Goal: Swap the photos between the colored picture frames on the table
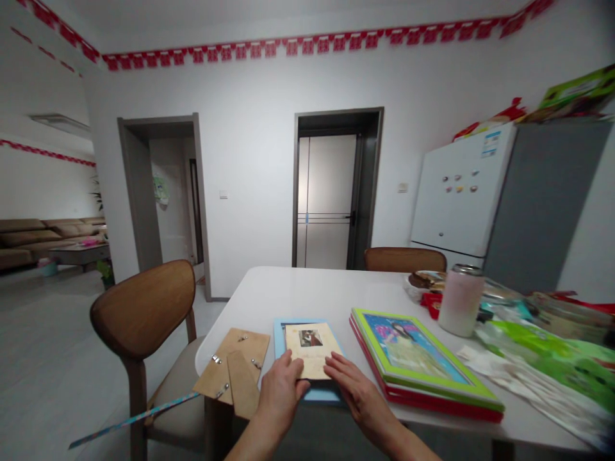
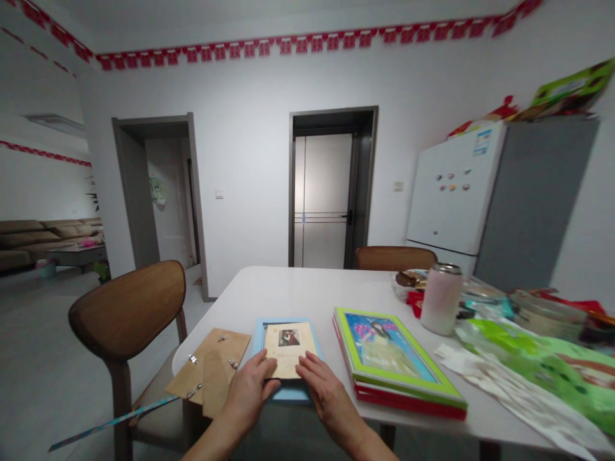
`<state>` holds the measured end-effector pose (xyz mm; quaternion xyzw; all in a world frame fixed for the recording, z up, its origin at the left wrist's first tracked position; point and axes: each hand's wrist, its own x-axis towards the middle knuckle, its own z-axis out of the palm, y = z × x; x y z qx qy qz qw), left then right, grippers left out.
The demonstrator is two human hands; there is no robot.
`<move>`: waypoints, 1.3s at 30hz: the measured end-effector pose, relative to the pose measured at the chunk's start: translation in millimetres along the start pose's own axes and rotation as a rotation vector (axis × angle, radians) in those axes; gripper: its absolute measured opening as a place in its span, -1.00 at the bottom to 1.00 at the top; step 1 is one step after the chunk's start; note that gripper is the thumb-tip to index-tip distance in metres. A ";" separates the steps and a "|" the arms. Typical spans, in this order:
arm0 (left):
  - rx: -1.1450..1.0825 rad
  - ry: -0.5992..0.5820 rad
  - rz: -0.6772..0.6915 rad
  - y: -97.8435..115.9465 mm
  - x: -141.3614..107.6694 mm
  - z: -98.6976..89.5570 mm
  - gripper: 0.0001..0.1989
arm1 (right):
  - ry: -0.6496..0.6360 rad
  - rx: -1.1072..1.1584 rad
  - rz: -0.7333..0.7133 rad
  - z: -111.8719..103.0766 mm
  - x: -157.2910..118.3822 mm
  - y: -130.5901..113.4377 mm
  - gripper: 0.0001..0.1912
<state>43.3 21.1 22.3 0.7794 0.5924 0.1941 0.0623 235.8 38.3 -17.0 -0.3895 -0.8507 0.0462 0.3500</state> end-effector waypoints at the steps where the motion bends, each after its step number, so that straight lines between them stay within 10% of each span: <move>1: -0.004 0.012 0.010 -0.7 -0.5 0.6 -0.76 | 0.006 0.003 -0.008 -0.2 -0.7 0.6 -0.63; 32: 0.062 0.035 0.027 -3.3 5.6 10.5 -0.89 | -0.209 -0.009 0.022 -9.1 28.3 -15.6 -0.57; 39: 0.019 0.115 -0.022 -7.0 4.7 14.3 -0.54 | -0.248 -0.143 0.125 -9.4 24.0 -22.6 -0.63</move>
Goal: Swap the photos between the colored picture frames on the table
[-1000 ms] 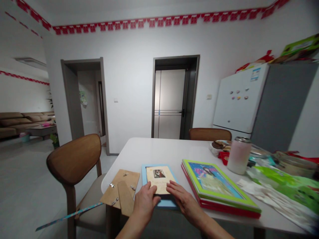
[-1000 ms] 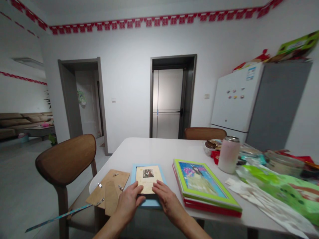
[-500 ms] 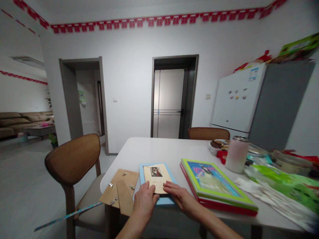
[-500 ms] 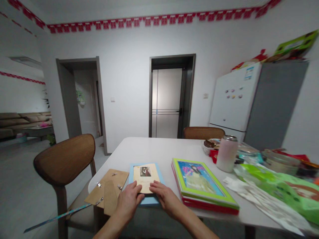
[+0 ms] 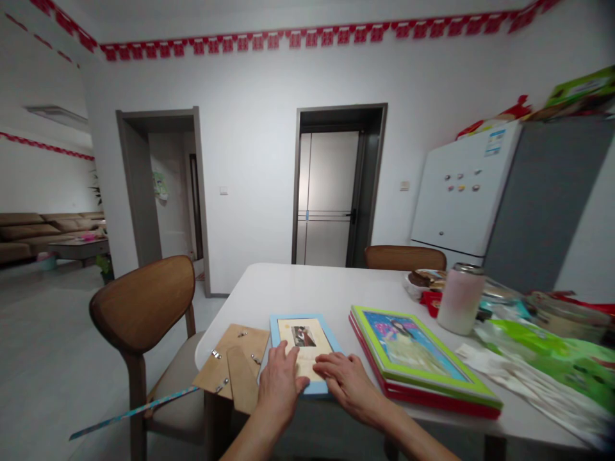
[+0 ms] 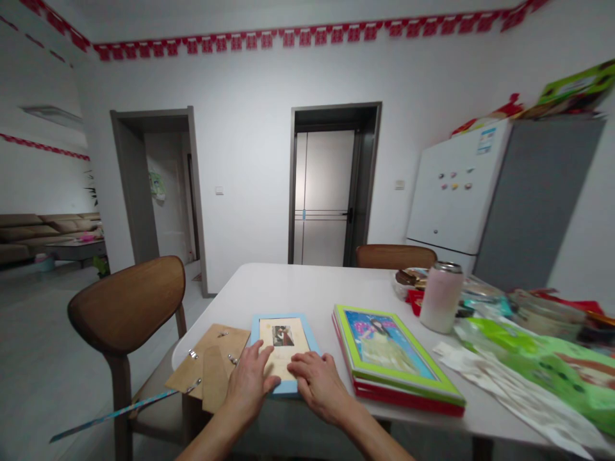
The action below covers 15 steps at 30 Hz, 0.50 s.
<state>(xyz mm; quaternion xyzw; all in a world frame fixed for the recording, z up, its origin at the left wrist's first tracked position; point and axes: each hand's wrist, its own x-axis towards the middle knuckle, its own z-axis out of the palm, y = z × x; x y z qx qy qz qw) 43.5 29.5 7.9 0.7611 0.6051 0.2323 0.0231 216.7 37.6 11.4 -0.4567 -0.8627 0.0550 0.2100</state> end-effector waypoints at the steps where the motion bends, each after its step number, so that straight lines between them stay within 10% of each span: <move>1: -0.013 0.000 0.011 -0.7 0.1 0.2 -0.57 | -0.008 -0.013 0.013 -0.3 -0.6 0.5 -0.63; 11: -0.070 -0.061 0.128 2.5 -1.0 -5.1 -0.79 | -0.095 -0.094 0.022 -5.6 7.4 0.6 -0.64; 15: -0.114 -0.025 0.082 -33.7 -9.5 -31.7 -0.60 | -0.108 -0.100 0.039 -7.5 1.9 -1.2 -0.62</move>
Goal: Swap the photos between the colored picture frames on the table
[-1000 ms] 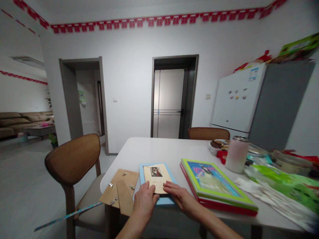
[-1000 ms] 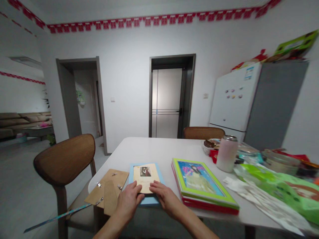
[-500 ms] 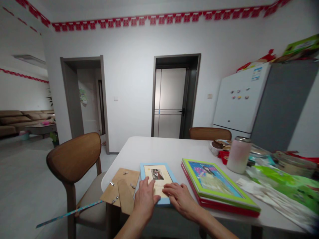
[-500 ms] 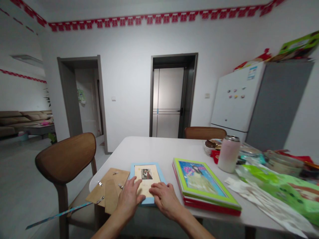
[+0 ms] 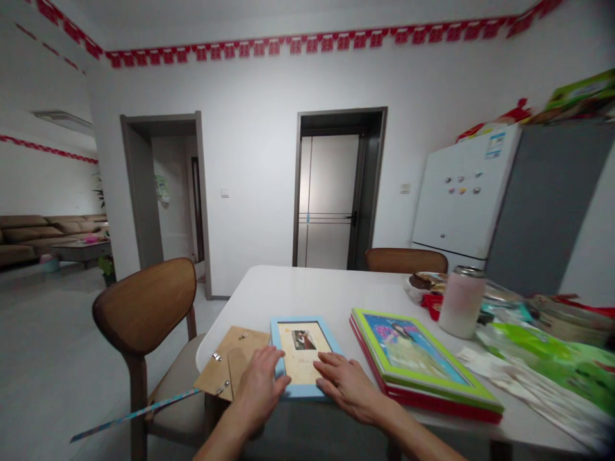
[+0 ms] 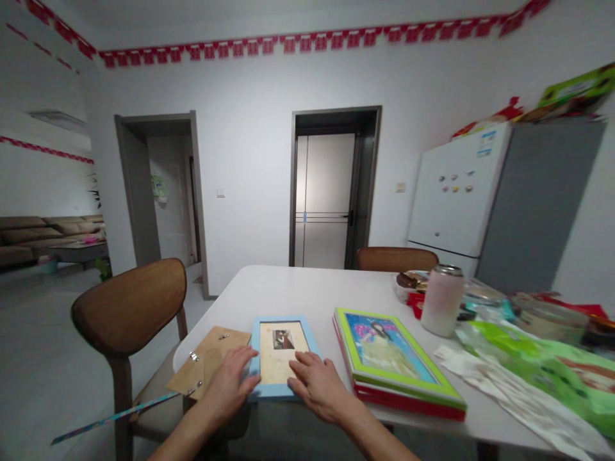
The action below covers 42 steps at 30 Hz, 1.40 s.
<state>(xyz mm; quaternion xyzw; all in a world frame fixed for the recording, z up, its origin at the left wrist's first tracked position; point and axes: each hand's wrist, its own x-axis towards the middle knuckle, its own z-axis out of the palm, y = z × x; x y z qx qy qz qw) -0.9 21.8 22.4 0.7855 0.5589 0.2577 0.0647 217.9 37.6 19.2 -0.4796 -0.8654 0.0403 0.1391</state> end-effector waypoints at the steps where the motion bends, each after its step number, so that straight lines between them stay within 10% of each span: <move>1: 0.008 -0.004 -0.049 -14.6 -4.8 -10.3 -0.48 | 0.018 -0.009 0.014 0.3 -1.2 -2.8 -0.62; 8: 0.154 -0.171 -0.328 -102.0 -37.6 -39.6 -0.25 | 0.127 0.049 -0.081 11.4 19.7 -81.6 -0.61; 15: 0.179 0.010 -0.276 -91.1 -38.6 -32.2 -0.57 | 0.133 0.114 0.038 45.0 57.1 -133.4 -0.55; 29: -0.069 0.094 -0.063 26.5 -5.2 -10.7 -0.66 | 0.249 0.485 0.047 -22.5 2.9 -28.9 -0.67; 36: 0.025 -0.135 0.014 41.0 19.2 25.5 -0.82 | 0.202 0.269 0.114 2.3 -0.3 26.4 -0.64; 42: 0.063 -0.170 -0.001 39.1 10.2 25.8 -0.82 | 0.223 0.138 0.108 16.4 -9.6 22.0 -0.62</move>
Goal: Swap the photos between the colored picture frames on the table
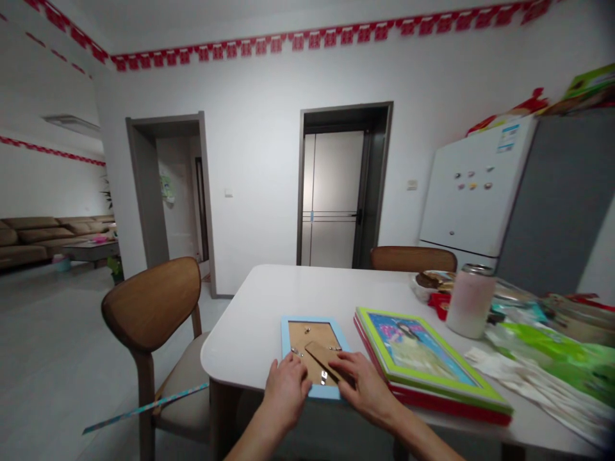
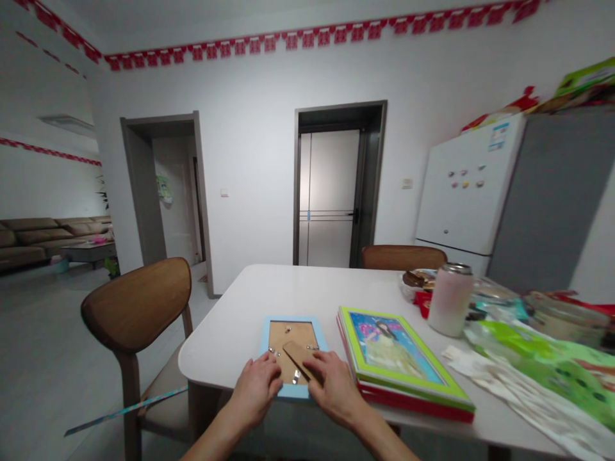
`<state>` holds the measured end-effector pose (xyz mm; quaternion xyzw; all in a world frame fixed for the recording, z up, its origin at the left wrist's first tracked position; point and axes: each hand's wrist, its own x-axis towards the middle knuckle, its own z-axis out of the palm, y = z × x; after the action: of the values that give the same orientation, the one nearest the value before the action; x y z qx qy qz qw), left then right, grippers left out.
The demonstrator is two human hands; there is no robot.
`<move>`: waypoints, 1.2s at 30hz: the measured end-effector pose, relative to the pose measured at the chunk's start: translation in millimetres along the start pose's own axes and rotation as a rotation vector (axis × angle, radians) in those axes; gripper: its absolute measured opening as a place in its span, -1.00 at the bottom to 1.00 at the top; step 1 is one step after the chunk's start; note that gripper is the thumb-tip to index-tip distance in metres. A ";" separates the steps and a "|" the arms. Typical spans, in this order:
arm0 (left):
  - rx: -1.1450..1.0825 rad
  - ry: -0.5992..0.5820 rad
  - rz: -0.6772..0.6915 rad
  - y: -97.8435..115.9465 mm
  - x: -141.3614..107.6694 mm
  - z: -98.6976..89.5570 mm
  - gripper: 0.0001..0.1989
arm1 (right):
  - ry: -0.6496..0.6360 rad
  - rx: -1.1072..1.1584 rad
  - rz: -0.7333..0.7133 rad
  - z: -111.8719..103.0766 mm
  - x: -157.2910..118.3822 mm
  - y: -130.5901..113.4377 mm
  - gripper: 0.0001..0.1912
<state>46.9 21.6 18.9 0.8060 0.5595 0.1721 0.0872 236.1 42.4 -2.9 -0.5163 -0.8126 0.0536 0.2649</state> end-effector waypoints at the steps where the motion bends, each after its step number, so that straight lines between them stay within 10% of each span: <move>1: 0.001 0.001 -0.006 0.0 -3.7 -0.6 -0.82 | -0.003 -0.001 -0.013 -0.2 -3.5 -4.6 -0.63; 19: -0.114 0.025 0.035 -6.0 -21.8 2.5 -0.65 | 0.005 -0.193 0.158 3.6 41.5 -5.5 -0.70; 36: -0.136 0.045 0.006 -12.0 -19.4 5.9 -0.57 | -0.150 0.113 -0.193 7.4 16.4 -43.9 -0.83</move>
<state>32.5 8.2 5.9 0.7960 0.5458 0.2281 0.1285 191.6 37.8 12.8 -0.4144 -0.8718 0.1118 0.2360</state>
